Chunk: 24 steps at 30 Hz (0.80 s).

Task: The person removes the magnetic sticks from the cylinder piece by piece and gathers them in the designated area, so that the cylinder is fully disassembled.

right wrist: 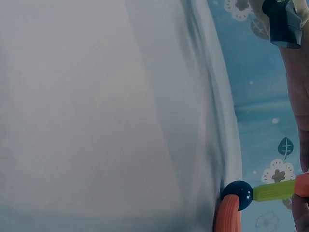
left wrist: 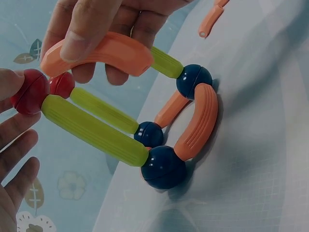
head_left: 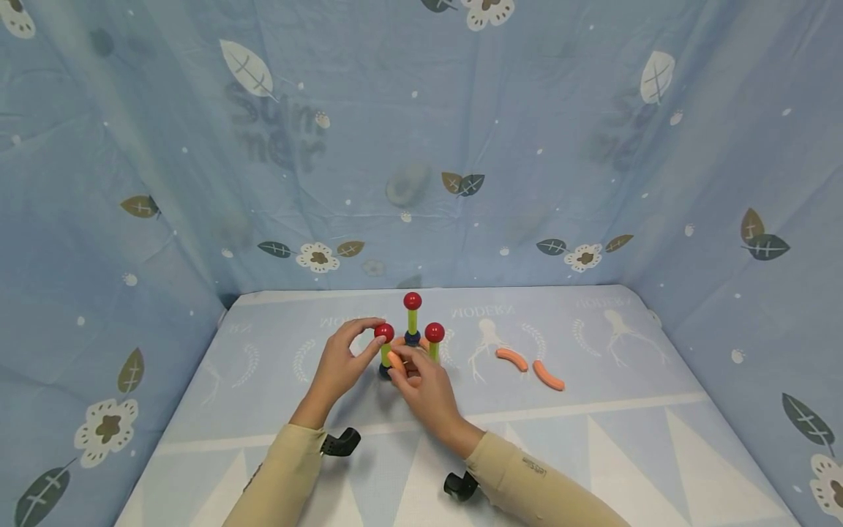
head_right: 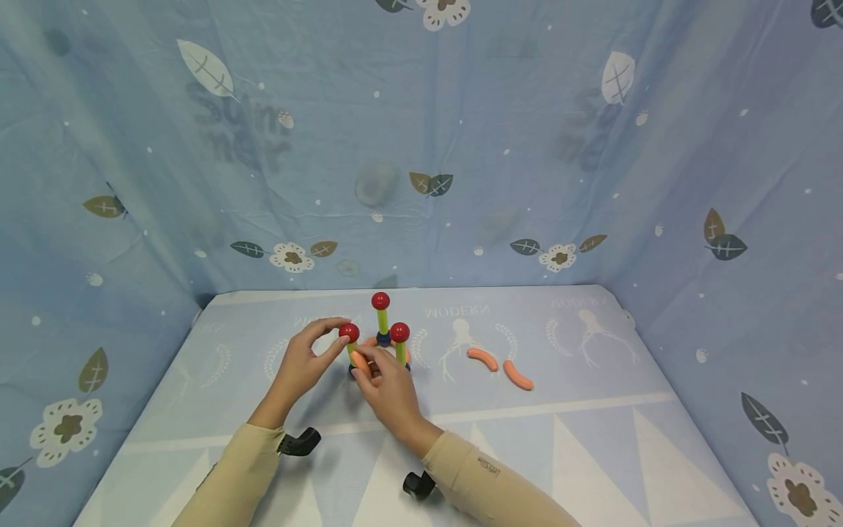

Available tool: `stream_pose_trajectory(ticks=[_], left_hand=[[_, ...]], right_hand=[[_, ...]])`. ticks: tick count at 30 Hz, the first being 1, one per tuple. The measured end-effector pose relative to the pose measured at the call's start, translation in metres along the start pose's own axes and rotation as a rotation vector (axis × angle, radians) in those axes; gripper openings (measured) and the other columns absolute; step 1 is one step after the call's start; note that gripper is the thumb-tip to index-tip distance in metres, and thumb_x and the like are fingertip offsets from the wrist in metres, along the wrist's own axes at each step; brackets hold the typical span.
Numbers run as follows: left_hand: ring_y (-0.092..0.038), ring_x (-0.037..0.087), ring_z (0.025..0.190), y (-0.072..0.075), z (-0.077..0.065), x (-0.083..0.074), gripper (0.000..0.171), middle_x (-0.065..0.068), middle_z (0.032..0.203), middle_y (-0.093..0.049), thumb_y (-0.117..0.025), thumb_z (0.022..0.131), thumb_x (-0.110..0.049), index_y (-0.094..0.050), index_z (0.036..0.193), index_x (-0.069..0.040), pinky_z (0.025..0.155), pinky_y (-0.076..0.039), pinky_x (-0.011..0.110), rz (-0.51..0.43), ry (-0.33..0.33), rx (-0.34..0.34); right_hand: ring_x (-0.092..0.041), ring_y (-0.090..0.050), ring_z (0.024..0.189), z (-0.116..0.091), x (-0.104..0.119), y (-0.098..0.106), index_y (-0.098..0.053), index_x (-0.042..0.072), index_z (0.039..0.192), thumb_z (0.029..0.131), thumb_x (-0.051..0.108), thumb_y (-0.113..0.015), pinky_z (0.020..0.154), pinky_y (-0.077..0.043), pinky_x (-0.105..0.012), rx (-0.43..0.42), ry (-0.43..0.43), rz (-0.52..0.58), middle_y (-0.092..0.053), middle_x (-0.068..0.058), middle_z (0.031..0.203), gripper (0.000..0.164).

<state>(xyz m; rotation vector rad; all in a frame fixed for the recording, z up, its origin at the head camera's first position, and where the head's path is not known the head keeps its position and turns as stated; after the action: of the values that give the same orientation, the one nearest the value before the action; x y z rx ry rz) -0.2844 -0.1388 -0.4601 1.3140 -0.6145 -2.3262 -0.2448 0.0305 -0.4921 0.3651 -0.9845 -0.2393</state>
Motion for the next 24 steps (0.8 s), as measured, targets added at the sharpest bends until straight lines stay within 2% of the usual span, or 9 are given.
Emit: stream_pose_trajectory(ticks=[5,12,24], left_hand=[[-0.06,0.026,0.122,0.0,0.0,0.0,0.032,0.004,0.125,-0.068,-0.071,0.098,-0.024,-0.068,0.128,-0.015,0.105,-0.047,0.054,0.0,-0.013,0.001],[-0.061,0.024,0.121,-0.001,0.001,0.001,0.033,0.004,0.125,-0.068,-0.07,0.099,-0.027,-0.068,0.129,-0.014,0.105,-0.048,0.051,0.013,-0.006,0.006],[-0.06,0.023,0.122,0.0,-0.001,0.002,0.034,0.004,0.127,-0.067,-0.069,0.099,-0.029,-0.067,0.13,-0.014,0.106,-0.048,0.048,0.016,0.02,0.018]], right_hand=[[-0.011,-0.069,0.089,-0.007,-0.003,0.007,-0.064,0.008,0.132,0.092,0.016,-0.077,0.072,-0.059,-0.023,0.024,0.003,0.008,-0.07,-0.002,0.111,0.042],[-0.005,-0.069,0.087,-0.017,-0.015,0.023,-0.065,0.016,0.124,0.092,0.018,-0.078,0.075,-0.059,-0.026,0.055,-0.031,-0.019,-0.073,0.005,0.106,0.034],[-0.006,-0.068,0.088,-0.033,-0.048,0.079,-0.07,0.018,0.118,0.092,0.012,-0.078,0.074,-0.058,-0.024,0.064,-0.118,-0.133,-0.072,0.008,0.105,0.028]])
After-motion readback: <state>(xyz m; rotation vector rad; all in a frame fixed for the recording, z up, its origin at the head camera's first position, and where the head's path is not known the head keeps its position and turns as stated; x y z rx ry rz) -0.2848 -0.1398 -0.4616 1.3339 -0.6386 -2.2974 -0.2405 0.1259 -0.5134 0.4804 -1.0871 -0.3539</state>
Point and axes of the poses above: each hand's wrist, its own z-axis towards the middle knuckle, its own y-axis out of the back of the hand, x = y × z, the point moved 5 cm from there along z, towards the middle knuckle
